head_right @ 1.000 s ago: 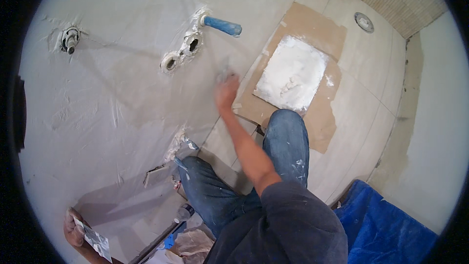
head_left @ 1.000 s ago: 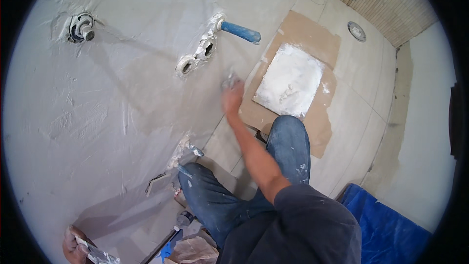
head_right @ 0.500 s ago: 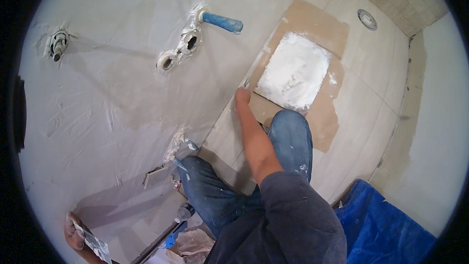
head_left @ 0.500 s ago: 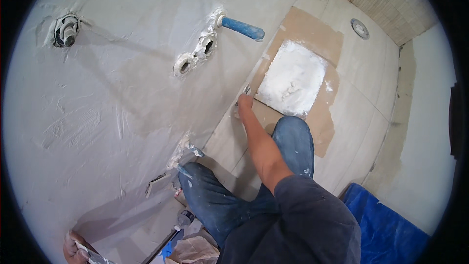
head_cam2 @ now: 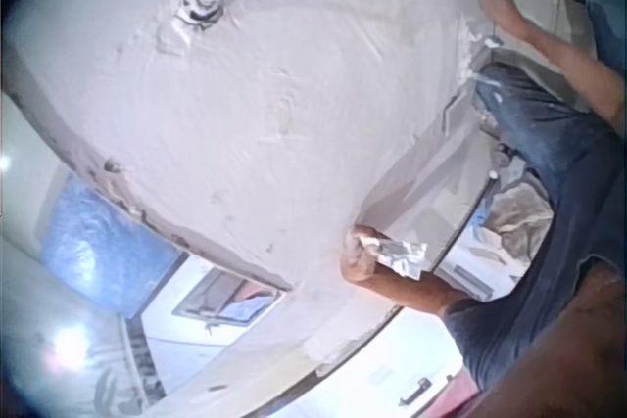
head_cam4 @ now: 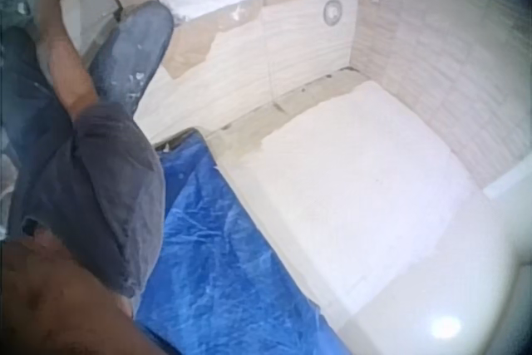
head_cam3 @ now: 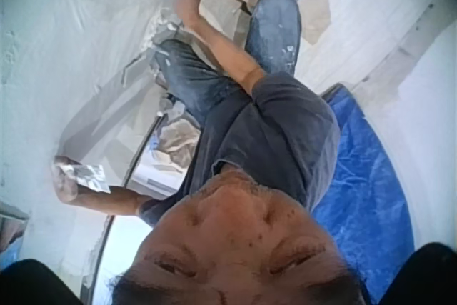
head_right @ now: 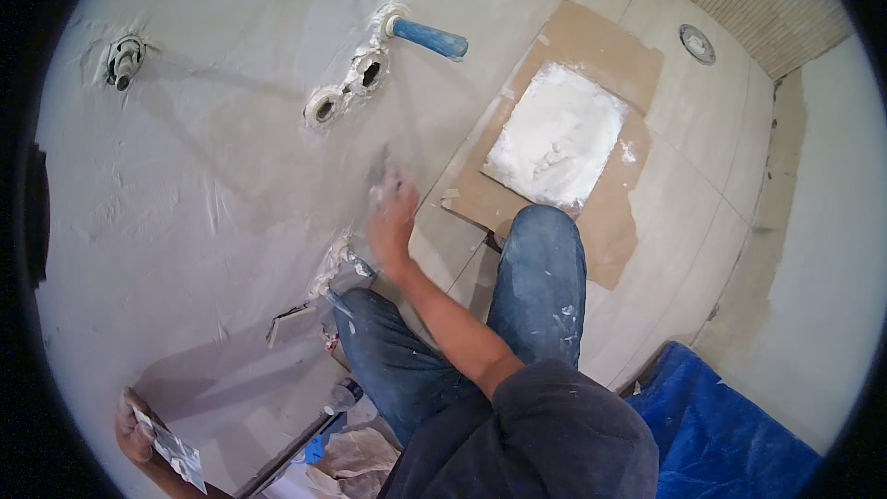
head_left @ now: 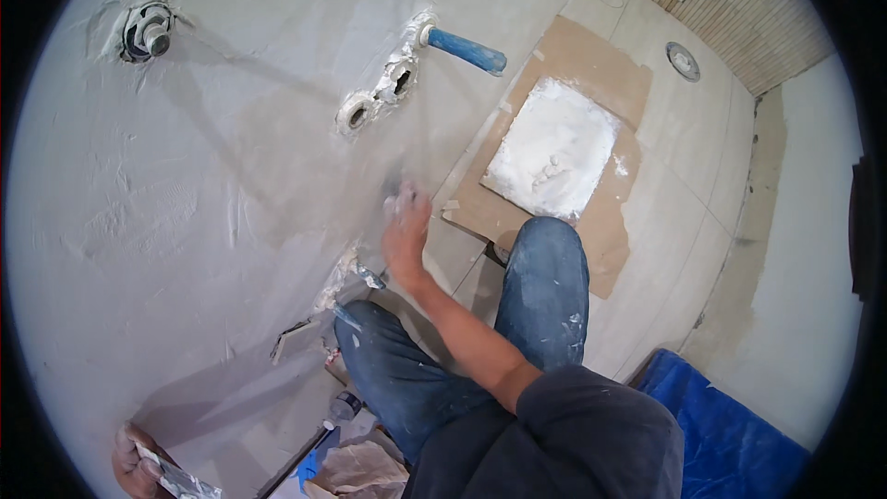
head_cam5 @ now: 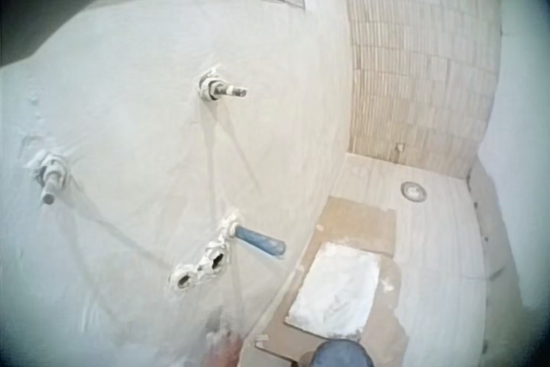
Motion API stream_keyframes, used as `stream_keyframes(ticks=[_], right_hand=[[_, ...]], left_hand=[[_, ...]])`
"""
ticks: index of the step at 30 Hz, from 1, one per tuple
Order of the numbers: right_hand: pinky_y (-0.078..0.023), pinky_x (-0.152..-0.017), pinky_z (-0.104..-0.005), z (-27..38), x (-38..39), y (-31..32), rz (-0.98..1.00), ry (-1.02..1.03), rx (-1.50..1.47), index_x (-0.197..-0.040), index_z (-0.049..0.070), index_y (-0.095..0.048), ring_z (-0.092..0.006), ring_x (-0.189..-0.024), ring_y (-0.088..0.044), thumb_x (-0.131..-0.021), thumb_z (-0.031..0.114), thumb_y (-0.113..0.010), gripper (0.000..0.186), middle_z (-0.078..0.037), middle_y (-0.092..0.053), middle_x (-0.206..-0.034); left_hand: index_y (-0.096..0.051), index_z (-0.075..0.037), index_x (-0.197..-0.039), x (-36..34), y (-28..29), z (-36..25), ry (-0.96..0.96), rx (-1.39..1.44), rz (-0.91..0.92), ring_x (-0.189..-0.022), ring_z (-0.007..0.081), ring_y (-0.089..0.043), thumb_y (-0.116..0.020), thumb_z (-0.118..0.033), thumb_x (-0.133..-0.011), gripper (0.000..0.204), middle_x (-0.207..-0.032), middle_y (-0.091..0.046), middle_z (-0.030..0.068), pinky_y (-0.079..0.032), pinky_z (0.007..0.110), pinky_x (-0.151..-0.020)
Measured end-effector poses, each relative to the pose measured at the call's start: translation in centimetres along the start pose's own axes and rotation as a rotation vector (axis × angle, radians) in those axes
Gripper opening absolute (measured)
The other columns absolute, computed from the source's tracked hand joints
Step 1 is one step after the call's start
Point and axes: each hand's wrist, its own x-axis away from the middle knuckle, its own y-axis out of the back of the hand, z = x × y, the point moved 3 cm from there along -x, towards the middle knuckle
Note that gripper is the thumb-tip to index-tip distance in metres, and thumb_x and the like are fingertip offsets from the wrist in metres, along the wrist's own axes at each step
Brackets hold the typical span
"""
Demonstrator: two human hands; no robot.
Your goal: The person applies compound to a wall using putty knives, spreading and smoothing the paste around pipes and fixtures while repeatedly transferring paste between the knives.
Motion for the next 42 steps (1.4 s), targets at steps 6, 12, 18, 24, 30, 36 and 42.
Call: stream_keyframes(ticks=[6,12,18,24,30,36,42], right_hand=[[-0.033,-0.106,-0.0459,-6.3,3.8,1.3,0.102,-0.516,-0.216,-0.135,-0.004,-0.045,-0.0421,-0.129,-0.041,-0.094,0.016,-0.050,0.046,-0.028,-0.048,-0.135],[-0.039,-0.100,-0.0412,-23.2,3.5,-8.2,0.057,-1.058,-0.463,-0.124,-0.010,-0.053,-0.0422,-0.117,-0.052,-0.085,0.018,-0.053,0.048,-0.031,-0.056,-0.123],[-0.047,-0.063,-0.0493,-28.5,4.2,-14.4,-0.015,-1.107,-0.552,-0.098,-0.007,-0.058,-0.0303,-0.081,-0.060,-0.084,0.014,-0.050,0.026,-0.021,-0.061,-0.092],[-0.045,-0.090,-0.0444,-17.5,2.4,-9.8,0.048,-0.912,-0.407,-0.120,-0.009,-0.052,-0.0387,-0.104,-0.058,-0.087,0.017,-0.051,0.041,-0.026,-0.061,-0.109],[-0.041,-0.096,-0.0442,-1.0,6.6,-0.8,0.007,-0.565,-0.315,-0.128,-0.004,-0.050,-0.0409,-0.110,-0.056,-0.097,0.028,-0.050,0.045,-0.026,-0.061,-0.112],[-0.044,-0.092,-0.0411,-11.0,6.3,-1.5,0.053,-0.780,-0.413,-0.118,-0.006,-0.057,-0.0385,-0.107,-0.058,-0.092,0.021,-0.053,0.038,-0.026,-0.063,-0.111],[-0.047,-0.088,-0.0414,-20.5,6.6,-9.0,0.093,-1.114,-0.490,-0.114,-0.010,-0.057,-0.0370,-0.103,-0.061,-0.081,0.015,-0.051,0.041,-0.027,-0.064,-0.109]], left_hand=[[-0.051,-0.004,-0.092,-0.3,0.7,0.4,-0.165,0.004,-0.035,-0.073,0.0075,-0.037,-0.083,-0.037,-0.067,0.053,-0.080,-0.040,-0.0031,-0.024,0.021,-0.063],[-0.052,-0.003,-0.091,-0.1,0.9,0.6,-0.089,0.034,-0.016,-0.073,0.0069,-0.037,-0.084,-0.037,-0.067,0.052,-0.080,-0.039,-0.0038,-0.025,0.022,-0.063],[-0.054,-0.002,-0.094,-0.2,1.4,0.9,-0.079,0.065,0.003,-0.073,0.0069,-0.037,-0.084,-0.035,-0.067,0.052,-0.080,-0.040,-0.0036,-0.025,0.021,-0.065],[-0.056,0.005,-0.107,-0.4,-0.2,0.5,-0.218,0.085,0.125,-0.080,0.0081,-0.041,-0.084,-0.033,-0.069,0.060,-0.087,-0.047,-0.0010,-0.028,0.021,-0.070],[-0.046,-0.003,-0.071,-0.2,-1.2,-0.1,-0.246,0.001,-0.140,-0.055,0.0091,-0.035,-0.083,-0.039,-0.064,0.052,-0.062,-0.038,-0.0008,-0.021,0.025,-0.051],[-0.055,0.001,-0.104,0.1,0.4,0.0,-0.097,0.054,0.078,-0.080,0.0099,-0.040,-0.083,-0.036,-0.069,0.059,-0.083,-0.040,-0.0022,-0.027,0.022,-0.070],[-0.055,0.001,-0.107,0.0,-1.4,-0.9,-0.027,0.085,0.049,-0.076,0.0078,-0.039,-0.084,-0.036,-0.069,0.061,-0.085,-0.043,-0.0027,-0.026,0.020,-0.066]])
